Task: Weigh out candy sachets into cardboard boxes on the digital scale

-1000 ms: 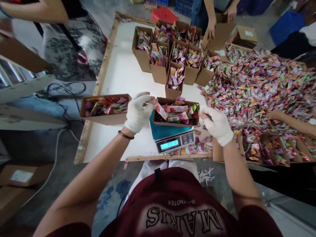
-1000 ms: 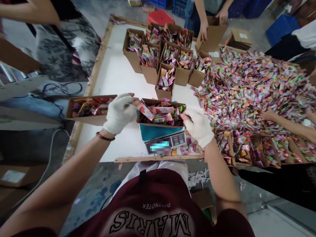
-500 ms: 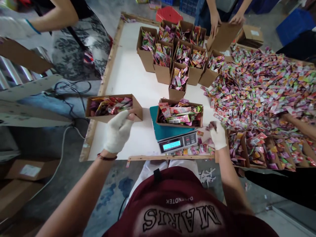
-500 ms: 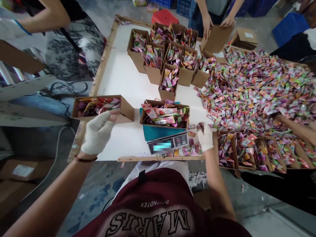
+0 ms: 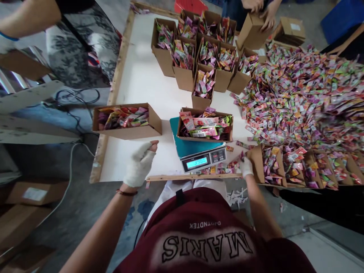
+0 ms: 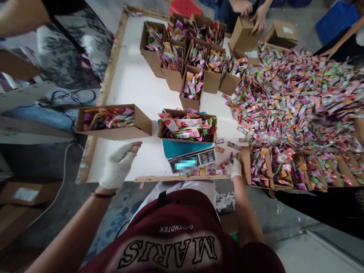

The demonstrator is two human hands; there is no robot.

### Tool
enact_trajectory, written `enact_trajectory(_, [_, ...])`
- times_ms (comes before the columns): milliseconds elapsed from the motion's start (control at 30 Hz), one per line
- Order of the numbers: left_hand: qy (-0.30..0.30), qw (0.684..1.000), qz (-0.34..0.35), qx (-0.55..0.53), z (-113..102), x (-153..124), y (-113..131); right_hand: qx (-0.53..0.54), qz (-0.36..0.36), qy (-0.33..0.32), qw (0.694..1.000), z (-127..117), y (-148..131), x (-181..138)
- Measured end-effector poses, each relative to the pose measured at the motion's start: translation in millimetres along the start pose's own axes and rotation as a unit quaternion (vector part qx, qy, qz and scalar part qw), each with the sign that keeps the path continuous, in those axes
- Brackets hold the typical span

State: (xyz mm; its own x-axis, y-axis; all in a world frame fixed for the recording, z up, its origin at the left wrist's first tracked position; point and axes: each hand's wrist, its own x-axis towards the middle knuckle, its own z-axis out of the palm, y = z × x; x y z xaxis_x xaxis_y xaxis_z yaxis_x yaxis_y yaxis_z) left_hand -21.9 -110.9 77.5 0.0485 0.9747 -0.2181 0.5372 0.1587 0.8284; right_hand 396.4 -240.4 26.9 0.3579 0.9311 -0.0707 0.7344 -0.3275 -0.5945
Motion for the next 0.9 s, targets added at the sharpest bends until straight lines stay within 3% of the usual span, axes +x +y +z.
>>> enact_trajectory(100, [0.001,1.000,-0.001,-0.004,0,-3,-2,0.002,0.029,0.043,0.999,-24,-6,10])
enact_trajectory(200, [0.005,1.000,-0.004,-0.002,3,-1,-3,0.009,-0.054,0.089,0.995,-53,-53,32])
enact_trajectory(333, [-0.006,1.000,0.012,-0.011,13,4,4,-0.001,-0.183,0.029,0.983,-68,-140,64])
enact_trajectory(433, [-0.014,1.000,0.020,-0.017,18,3,9,-0.003,-0.198,-0.017,0.980,-63,-172,71])
enact_trajectory(533, [-0.006,1.000,0.012,-0.025,16,0,9,0.020,-0.176,-0.038,0.983,-59,-162,60])
enact_trajectory(700, [0.017,0.999,0.012,-0.024,2,8,20,0.058,-0.095,0.008,0.994,-57,-111,37])
enact_trajectory(800, [0.028,0.998,0.044,-0.032,-2,23,38,0.078,-0.051,0.015,0.996,-55,-92,31])
enact_trajectory(900, [0.038,0.993,0.110,-0.010,2,35,58,0.065,-0.059,0.024,0.996,-52,-90,32])
